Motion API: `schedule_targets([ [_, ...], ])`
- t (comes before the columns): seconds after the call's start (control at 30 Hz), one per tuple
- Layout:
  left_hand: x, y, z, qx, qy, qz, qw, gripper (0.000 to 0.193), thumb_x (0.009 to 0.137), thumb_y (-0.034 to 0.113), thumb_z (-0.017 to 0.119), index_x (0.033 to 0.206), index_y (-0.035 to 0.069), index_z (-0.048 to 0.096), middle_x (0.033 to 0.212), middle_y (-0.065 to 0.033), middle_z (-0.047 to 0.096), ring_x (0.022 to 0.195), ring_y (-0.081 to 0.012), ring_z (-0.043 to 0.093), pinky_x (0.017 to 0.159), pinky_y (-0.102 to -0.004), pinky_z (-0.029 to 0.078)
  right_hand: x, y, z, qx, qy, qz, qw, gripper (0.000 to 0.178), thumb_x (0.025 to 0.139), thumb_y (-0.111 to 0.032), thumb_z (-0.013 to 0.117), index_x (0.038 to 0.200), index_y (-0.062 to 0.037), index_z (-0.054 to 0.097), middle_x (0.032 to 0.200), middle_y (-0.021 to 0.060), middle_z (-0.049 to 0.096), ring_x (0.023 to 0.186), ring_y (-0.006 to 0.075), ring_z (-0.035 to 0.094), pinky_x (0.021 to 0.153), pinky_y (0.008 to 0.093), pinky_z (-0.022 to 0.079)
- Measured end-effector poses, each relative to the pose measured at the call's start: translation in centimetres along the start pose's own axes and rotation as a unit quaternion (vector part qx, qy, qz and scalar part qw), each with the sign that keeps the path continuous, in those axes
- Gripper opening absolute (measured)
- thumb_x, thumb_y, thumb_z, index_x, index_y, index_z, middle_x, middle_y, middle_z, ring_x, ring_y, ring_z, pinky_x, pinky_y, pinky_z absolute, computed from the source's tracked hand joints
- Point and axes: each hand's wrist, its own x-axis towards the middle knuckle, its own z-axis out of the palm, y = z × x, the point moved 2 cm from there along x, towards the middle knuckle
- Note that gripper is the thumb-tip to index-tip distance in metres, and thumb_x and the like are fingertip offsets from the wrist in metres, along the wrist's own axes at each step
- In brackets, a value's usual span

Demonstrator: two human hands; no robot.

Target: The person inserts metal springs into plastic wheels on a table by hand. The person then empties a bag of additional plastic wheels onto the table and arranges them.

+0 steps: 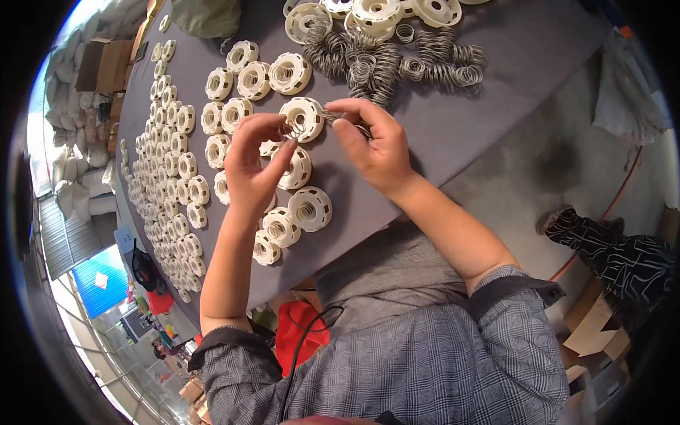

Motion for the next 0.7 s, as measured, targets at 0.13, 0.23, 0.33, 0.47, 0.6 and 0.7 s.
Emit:
schedule_targets([
  [0.13, 1.1, -0.4, -0.2, 0.14, -0.036, 0.001, 0.99, 0.03, 0.072, 0.0, 0.068, 0.101, 0.003, 0.061, 0.097, -0.0082, 0.058, 0.087, -0.0213, 0.058, 0.076, -0.0303, 0.047, 0.1, -0.5, -0.2, -0.039, 0.029, -0.035, 0.998, 0.017, 0.09, -0.013, 0.058, 0.099, -0.0001, 0.062, 0.083, 0.0038, 0.059, 0.073, 0.0097, 0.053, 0.068, 0.0233, 0.044],
  [0.23, 1.7, -1.1, 0.1, 0.185, -0.027, -0.038, 0.982, 0.028, 0.072, 0.001, 0.068, 0.099, 0.003, 0.061, 0.096, -0.0077, 0.06, 0.086, -0.0215, 0.059, 0.076, -0.0322, 0.047, 0.0, -0.7, -0.3, -0.048, 0.021, -0.042, 0.998, 0.016, 0.09, -0.013, 0.057, 0.099, -0.0004, 0.063, 0.081, 0.0041, 0.058, 0.071, 0.0112, 0.053, 0.067, 0.0234, 0.044],
  [0.33, 1.8, -2.8, 0.1, 0.21, -0.035, -0.016, 0.977, 0.029, 0.072, 0.003, 0.07, 0.099, 0.003, 0.061, 0.093, -0.0086, 0.062, 0.086, -0.023, 0.059, 0.077, -0.0337, 0.047, 0.0, -0.7, -0.1, -0.041, 0.02, -0.037, 0.998, 0.016, 0.09, -0.013, 0.057, 0.099, -0.0003, 0.063, 0.081, 0.0044, 0.058, 0.071, 0.0112, 0.053, 0.067, 0.0233, 0.043],
  [0.47, 1.8, -3.5, 0.4, 0.228, -0.039, 0.015, 0.973, 0.029, 0.071, 0.005, 0.071, 0.099, 0.003, 0.061, 0.092, -0.009, 0.062, 0.085, -0.0255, 0.059, 0.077, -0.0352, 0.047, 0.0, -0.7, -0.3, -0.024, 0.03, -0.041, 0.998, 0.015, 0.089, -0.009, 0.054, 0.099, 0.0, 0.062, 0.08, 0.0041, 0.056, 0.07, 0.0112, 0.052, 0.067, 0.0237, 0.043],
  [0.6, 1.5, -3.5, 0.5, 0.193, -0.016, -0.002, 0.981, 0.027, 0.072, 0.007, 0.071, 0.097, 0.004, 0.062, 0.093, -0.0088, 0.062, 0.086, -0.0258, 0.059, 0.078, -0.0357, 0.046, -0.2, -0.6, -0.5, 0.048, 0.011, -0.057, 0.997, 0.024, 0.086, 0.0, 0.045, 0.109, 0.0014, 0.053, 0.093, 0.0068, 0.053, 0.081, 0.0103, 0.051, 0.073, 0.0226, 0.042],
  [0.7, 1.5, -3.8, 0.3, 0.208, -0.017, 0.048, 0.977, 0.026, 0.072, 0.007, 0.071, 0.096, 0.005, 0.063, 0.093, -0.0084, 0.062, 0.086, -0.0257, 0.059, 0.078, -0.0362, 0.046, -0.1, 0.1, -0.7, 0.113, -0.001, -0.093, 0.989, 0.03, 0.084, 0.003, 0.041, 0.114, 0.0017, 0.047, 0.102, 0.0084, 0.05, 0.086, 0.0096, 0.048, 0.077, 0.0221, 0.041],
])
